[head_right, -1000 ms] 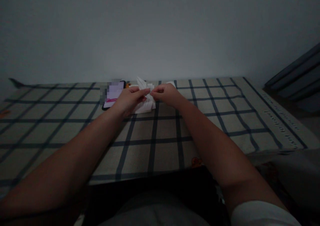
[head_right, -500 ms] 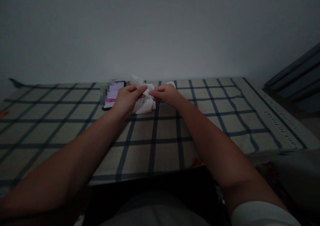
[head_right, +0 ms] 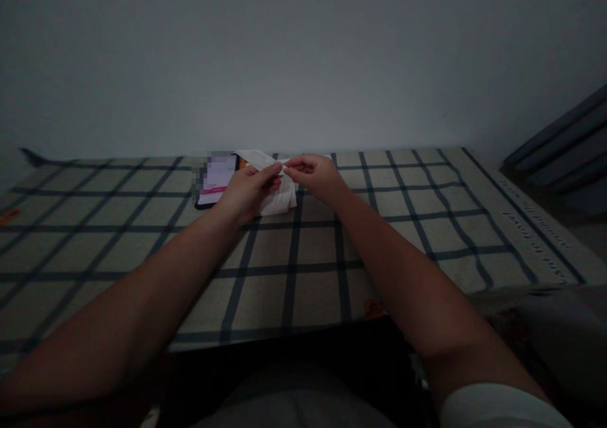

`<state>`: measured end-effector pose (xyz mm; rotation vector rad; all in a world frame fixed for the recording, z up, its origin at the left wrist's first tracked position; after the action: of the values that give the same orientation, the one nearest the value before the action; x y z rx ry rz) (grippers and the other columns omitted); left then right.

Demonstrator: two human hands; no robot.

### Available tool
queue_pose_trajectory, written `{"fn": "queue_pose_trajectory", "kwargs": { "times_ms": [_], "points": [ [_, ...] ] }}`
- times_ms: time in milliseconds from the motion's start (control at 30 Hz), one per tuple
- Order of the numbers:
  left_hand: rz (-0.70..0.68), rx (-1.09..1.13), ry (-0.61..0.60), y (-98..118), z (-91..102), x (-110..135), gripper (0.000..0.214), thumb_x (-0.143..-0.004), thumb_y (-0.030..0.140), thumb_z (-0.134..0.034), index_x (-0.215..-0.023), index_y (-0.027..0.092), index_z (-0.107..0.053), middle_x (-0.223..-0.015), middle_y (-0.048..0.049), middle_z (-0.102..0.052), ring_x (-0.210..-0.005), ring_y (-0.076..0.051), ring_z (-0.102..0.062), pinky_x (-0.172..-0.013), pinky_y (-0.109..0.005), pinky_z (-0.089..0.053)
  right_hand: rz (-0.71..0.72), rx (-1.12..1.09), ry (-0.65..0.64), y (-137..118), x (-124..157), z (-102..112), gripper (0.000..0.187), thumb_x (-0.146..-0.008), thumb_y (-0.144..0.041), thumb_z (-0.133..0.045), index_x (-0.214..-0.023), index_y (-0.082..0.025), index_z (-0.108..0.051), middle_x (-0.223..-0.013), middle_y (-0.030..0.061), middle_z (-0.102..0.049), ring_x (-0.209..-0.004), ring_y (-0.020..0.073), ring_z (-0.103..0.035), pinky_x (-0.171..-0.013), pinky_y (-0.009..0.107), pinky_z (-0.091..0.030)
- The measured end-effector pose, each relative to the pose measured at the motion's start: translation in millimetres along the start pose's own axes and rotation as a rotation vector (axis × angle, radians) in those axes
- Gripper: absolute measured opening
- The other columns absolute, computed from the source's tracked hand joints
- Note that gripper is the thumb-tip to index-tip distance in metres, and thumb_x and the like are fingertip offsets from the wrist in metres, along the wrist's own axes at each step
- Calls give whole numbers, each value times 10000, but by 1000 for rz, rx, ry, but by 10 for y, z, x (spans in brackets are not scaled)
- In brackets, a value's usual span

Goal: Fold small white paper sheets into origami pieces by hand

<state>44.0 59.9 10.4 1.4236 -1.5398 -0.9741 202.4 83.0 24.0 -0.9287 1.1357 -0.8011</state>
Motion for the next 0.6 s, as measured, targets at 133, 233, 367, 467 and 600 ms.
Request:
{"fn": "queue_pose_trajectory", "kwargs": {
  "times_ms": [133, 233, 367, 467, 600],
  "points": [
    [65, 125, 12, 1, -32, 16, 219, -811, 166, -875, -730, 123, -676, -644, 10, -689, -540, -38, -608, -602, -132, -518, -28, -72, 27, 32, -9, 1, 406, -700, -370, -866, -1044, -180, -766, -885, 31, -755, -802, 154, -698, -782, 315, -617],
    [84, 181, 25, -7, -52, 18, 188, -838, 109, -842, -743, 123, -681, -667, 10, -699, -559, -38, -629, -637, -126, -544, -50, -119, 29, 29, -13, -11, 367, -710, -384, -850, -1002, -184, -752, -888, 31, -755, -820, 158, -707, -820, 339, -636],
    [68, 214, 53, -14, -53, 11, 178, -878, 49, -769, -739, 118, -682, -707, -6, -720, -589, -42, -655, -654, -124, -561, -60, -154, 55, 8, -15, -17, 336, -706, -376, -847, -965, -195, -732, -847, 15, -747, -792, 151, -710, -835, 347, -645],
    [53, 199, 70, -15, -39, 8, 177, -864, 63, -783, -733, 124, -680, -716, -2, -720, -608, -44, -660, -670, -128, -567, -58, -164, 78, -5, -11, -13, 313, -704, -369, -850, -930, -198, -717, -826, 12, -740, -777, 148, -710, -833, 343, -643],
    [18, 159, 53, -16, -27, 7, 164, -822, 120, -830, -741, 137, -688, -742, 1, -725, -667, -59, -676, -720, -151, -581, -122, -160, 86, 24, 3, -2, 324, -730, -373, -838, -971, -199, -710, -838, 15, -734, -783, 149, -705, -836, 343, -635]
  ]
}}
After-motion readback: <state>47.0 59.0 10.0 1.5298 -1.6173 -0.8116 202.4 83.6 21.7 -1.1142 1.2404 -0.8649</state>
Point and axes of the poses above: each hand's wrist, its own x-axis away from the middle knuckle, its own z-axis out of the back of the hand, y = z × x, the point moved 6 cm from there along -x, towards the middle knuckle
